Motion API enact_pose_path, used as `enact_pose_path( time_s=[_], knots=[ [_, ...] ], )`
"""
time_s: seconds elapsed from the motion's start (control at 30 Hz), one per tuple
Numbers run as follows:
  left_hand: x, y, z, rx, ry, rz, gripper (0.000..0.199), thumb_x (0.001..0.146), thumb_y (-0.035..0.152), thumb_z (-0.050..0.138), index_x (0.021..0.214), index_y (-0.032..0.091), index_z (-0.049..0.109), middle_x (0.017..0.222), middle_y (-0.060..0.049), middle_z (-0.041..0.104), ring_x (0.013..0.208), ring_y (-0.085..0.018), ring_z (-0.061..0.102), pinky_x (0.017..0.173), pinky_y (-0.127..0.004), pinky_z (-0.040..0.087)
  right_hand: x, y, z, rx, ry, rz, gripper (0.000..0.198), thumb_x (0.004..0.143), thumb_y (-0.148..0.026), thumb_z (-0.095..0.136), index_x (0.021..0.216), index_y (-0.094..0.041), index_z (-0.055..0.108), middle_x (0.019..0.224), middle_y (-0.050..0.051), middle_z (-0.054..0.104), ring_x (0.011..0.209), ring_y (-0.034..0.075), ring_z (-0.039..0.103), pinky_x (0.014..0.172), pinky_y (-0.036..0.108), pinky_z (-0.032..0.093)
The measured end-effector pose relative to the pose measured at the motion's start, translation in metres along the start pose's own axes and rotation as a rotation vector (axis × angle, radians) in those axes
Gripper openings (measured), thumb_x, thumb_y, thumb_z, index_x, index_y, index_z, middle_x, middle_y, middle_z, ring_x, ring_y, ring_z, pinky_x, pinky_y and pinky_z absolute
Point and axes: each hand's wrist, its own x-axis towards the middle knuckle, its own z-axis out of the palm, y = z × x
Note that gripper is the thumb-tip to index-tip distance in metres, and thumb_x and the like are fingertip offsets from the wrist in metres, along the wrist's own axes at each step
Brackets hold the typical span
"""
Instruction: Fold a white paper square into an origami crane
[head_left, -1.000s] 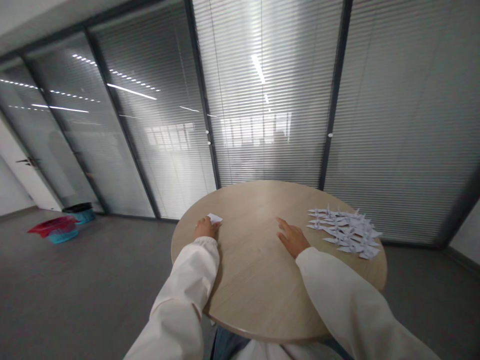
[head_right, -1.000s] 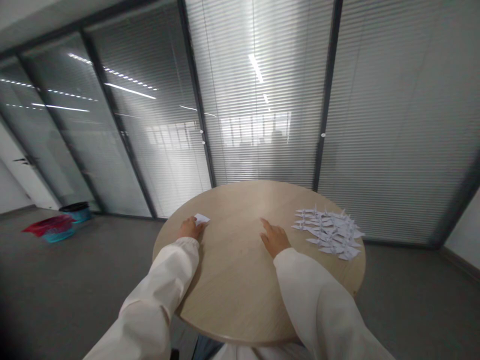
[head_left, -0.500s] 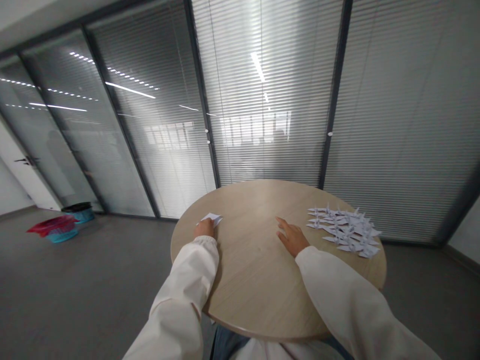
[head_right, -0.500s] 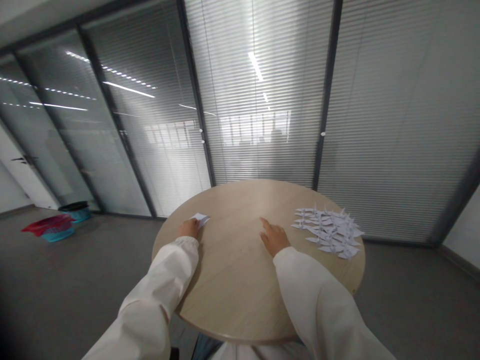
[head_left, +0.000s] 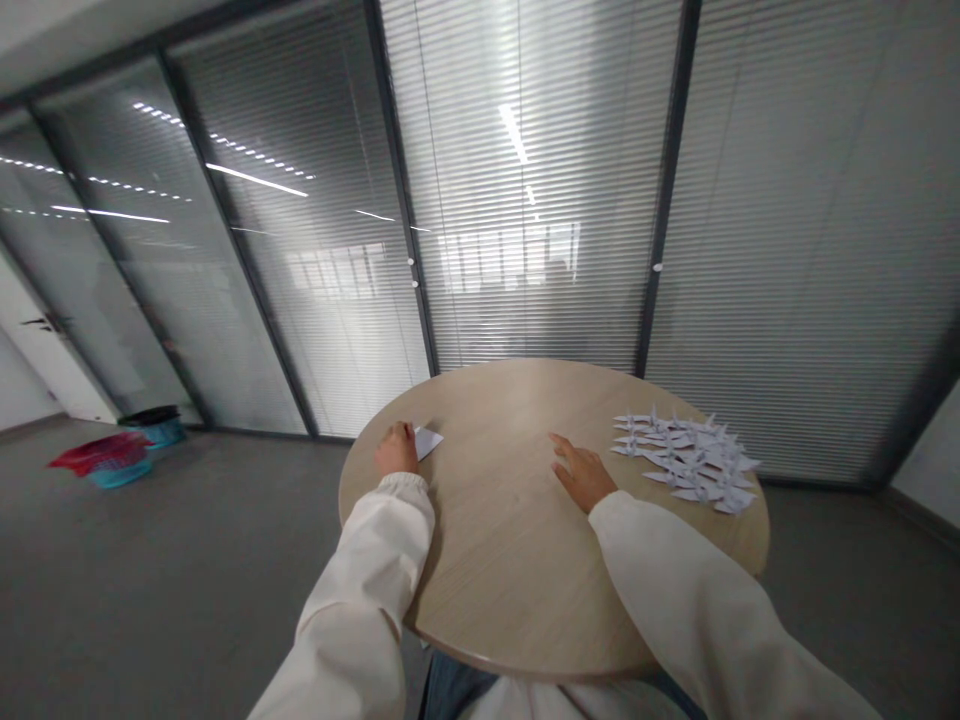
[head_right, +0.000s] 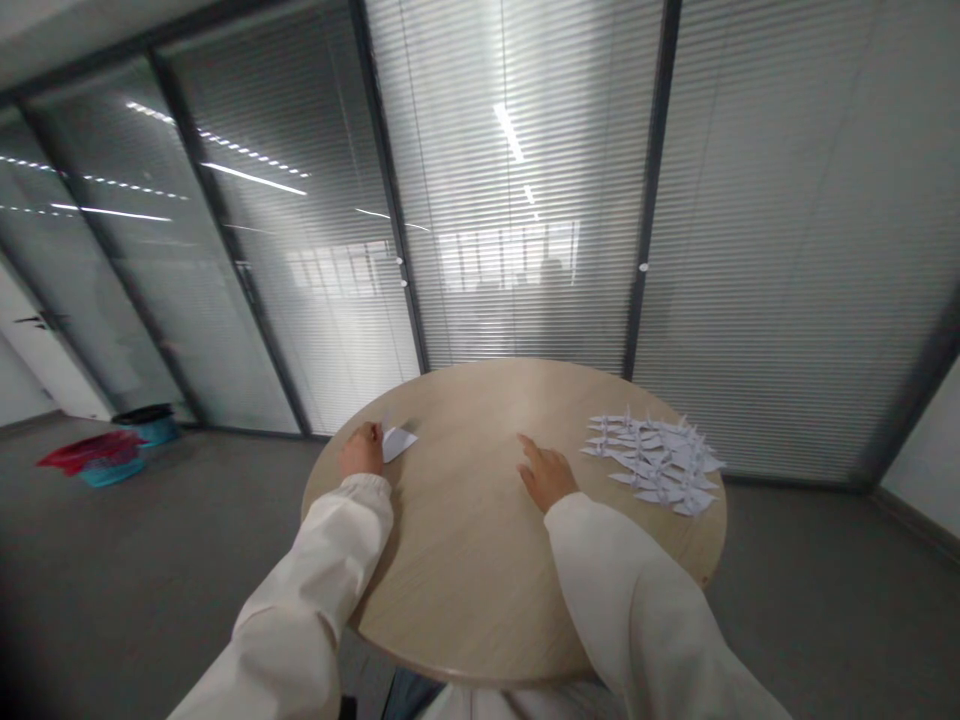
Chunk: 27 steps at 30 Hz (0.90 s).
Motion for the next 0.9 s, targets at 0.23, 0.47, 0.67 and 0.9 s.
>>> enact_pose_path(
  time_s=[0.23,0.47,0.67,0.9],
  knots=[
    [0.002,0.005,-0.004,-0.295,0.153,0.010,0.030,0.083,0.033,0.035,0.088,0.015,0.059,0.083,-0.009,0.062,0.074,-0.017,0.057,0.062,-0.025,0.038,0.003,0.001,0.002,0.017,0.009,-0.002,0.047,0.081,-0.022,0.041,0.127,-0.017,0.031,0.105,0.009,0.060,0.099,0.018,0.052,0.088,0.035,0.034],
    [0.001,0.026,0.010,-0.817,-0.160,-0.014,0.029,0.074,0.038,0.043,0.073,0.014,0.060,0.071,-0.003,0.062,0.067,-0.014,0.057,0.059,-0.023,0.044,0.006,-0.005,0.000,0.057,0.088,-0.130,0.050,0.078,-0.019,0.042,0.127,-0.022,0.032,0.119,0.007,0.050,0.109,0.018,0.044,0.093,0.037,0.033],
    [-0.019,0.055,0.014,-1.289,-0.599,-0.091,0.026,0.070,0.039,0.050,0.075,0.013,0.055,0.072,-0.002,0.060,0.067,-0.013,0.056,0.058,-0.024,0.048,0.007,-0.025,-0.008,0.058,0.118,-0.207,0.060,0.072,-0.017,0.051,0.128,-0.027,0.032,0.133,0.005,0.034,0.121,0.019,0.031,0.097,0.040,0.028],
    [-0.044,0.079,0.001,-1.490,-0.806,-0.119,0.028,0.064,0.040,0.060,0.068,0.013,0.055,0.062,-0.001,0.057,0.059,-0.011,0.054,0.055,-0.022,0.046,0.010,-0.046,-0.021,0.019,0.154,-0.277,0.055,0.069,-0.019,0.059,0.120,-0.030,0.043,0.136,0.002,0.030,0.125,0.023,0.023,0.098,0.043,0.026]
  ],
)
